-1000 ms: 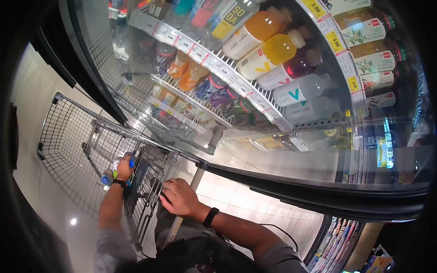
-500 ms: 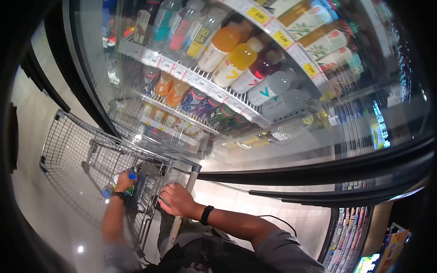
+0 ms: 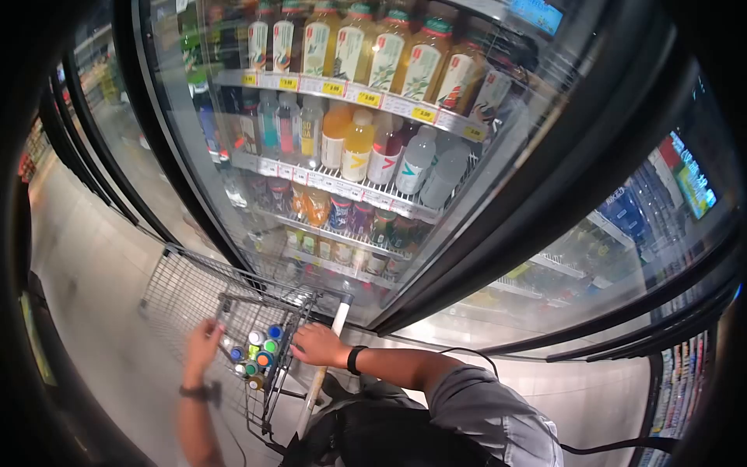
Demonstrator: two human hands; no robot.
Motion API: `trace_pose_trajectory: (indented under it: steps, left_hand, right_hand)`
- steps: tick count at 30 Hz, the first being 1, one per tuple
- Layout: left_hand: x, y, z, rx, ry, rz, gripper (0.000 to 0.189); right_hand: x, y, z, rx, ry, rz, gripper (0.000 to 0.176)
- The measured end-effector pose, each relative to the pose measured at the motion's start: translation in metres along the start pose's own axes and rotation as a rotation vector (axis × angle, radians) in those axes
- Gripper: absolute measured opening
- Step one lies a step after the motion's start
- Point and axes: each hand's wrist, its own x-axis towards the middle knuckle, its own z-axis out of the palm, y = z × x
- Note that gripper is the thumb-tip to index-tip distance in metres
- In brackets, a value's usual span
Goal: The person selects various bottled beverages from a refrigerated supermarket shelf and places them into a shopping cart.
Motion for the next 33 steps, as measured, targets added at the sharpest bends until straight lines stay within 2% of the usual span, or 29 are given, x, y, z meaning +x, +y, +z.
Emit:
trace_pose_trajectory:
  steps: [3, 5, 7, 9, 10, 12, 13, 15, 18, 24, 33]
  left_hand:
    - [-0.082, 0.029, 0.017, -0.028, -0.083, 0.149, 0.038]
    - [-0.13, 0.034, 0.037, 0.066, -0.142, 0.24, 0.041]
    - [-0.182, 0.075, 0.06, 0.085, -0.236, -0.11, 0.045]
    - [-0.227, 0.077, 0.096, 0.038, -0.065, -0.005, 0.057]
    - [-0.243, 0.071, 0.112, 0.043, -0.044, -0.004, 0.057]
    - [-0.263, 0.061, 0.14, 0.218, 0.047, 0.037, 0.065]
    - [-0.268, 0.057, 0.146, 0.226, 0.062, 0.024, 0.065]
    - [-0.276, 0.049, 0.153, 0.451, -0.105, -0.319, 0.069]
    - [-0.284, 0.033, 0.153, 0.518, -0.014, -0.337, 0.068]
    - [-0.295, 0.016, 0.132, 0.54, 0.038, -0.342, 0.071]
    - [-0.279, -0.033, 0.065, 0.534, 0.083, -0.365, 0.076]
  right_hand:
    - [-0.009, -0.001, 0.0, 0.024, 0.038, -0.06, 0.028]
    - [-0.011, -0.003, 0.004, 0.027, -0.06, -0.084, 0.03]
    - [-0.014, -0.005, 0.0, 0.051, -0.066, -0.134, 0.031]
    - [-0.015, -0.012, -0.003, 0.086, -0.154, -0.078, 0.03]
    - [-0.016, -0.016, -0.007, 0.086, -0.199, -0.071, 0.03]
    - [-0.016, -0.018, -0.007, 0.119, -0.156, -0.132, 0.029]
    - [-0.018, -0.02, -0.006, 0.151, -0.118, -0.171, 0.028]
    - [-0.02, -0.027, 0.001, 0.169, -0.132, -0.195, 0.026]
    - [-0.02, -0.04, 0.008, 0.109, -0.207, -0.238, 0.028]
    - [-0.017, -0.061, 0.022, 0.114, -0.174, -0.24, 0.027]
    - [0.036, -0.116, 0.053, 0.091, -0.22, -0.225, 0.028]
